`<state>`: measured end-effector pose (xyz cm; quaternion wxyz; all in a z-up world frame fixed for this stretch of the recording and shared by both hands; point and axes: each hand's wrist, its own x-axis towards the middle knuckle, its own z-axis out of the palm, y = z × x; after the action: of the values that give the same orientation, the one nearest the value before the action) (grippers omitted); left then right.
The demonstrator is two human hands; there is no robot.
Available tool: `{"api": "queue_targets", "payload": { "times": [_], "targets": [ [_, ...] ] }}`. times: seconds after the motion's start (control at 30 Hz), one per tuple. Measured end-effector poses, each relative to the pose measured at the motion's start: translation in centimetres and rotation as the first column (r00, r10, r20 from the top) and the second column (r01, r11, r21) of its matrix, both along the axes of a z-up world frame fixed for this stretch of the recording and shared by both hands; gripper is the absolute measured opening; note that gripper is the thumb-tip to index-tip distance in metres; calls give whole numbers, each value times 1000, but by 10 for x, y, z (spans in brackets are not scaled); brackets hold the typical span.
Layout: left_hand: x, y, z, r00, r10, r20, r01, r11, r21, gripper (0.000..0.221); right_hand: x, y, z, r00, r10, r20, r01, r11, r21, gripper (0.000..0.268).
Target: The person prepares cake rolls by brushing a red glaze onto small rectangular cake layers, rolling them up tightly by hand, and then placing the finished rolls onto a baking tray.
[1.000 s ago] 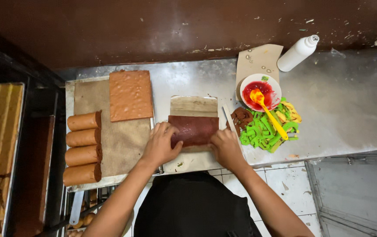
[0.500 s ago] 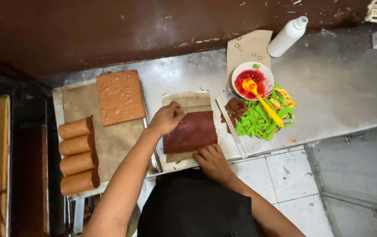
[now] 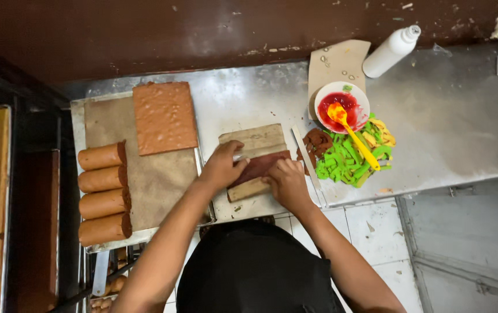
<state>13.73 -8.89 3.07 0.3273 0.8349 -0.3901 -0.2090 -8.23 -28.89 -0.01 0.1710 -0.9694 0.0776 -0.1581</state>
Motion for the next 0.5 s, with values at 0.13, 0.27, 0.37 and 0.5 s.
{"api": "queue_targets", "payload": {
  "times": [0.13, 0.27, 0.37, 0.5],
  "targets": [
    [-40, 34, 85, 998, -43, -53, 36, 992, -120, 79, 4, -4, -3, 1000, -5, 4, 5, 1000, 12, 23],
    [-62, 49, 14, 994, -94, 59, 95, 996, -3, 79, 2, -2, -9, 1000, -4, 4, 4, 1000, -4, 24],
    [-61, 48, -2, 998, -6, 58, 5, 1000, 3, 77, 2, -2, -4, 1000, -6, 1, 6, 999, -32, 21],
    [-69, 44, 4, 988, -6, 156, -1, 999, 47, 62, -4, -4, -5, 998, 2, 55, 3, 997, -82, 27]
  ]
}}
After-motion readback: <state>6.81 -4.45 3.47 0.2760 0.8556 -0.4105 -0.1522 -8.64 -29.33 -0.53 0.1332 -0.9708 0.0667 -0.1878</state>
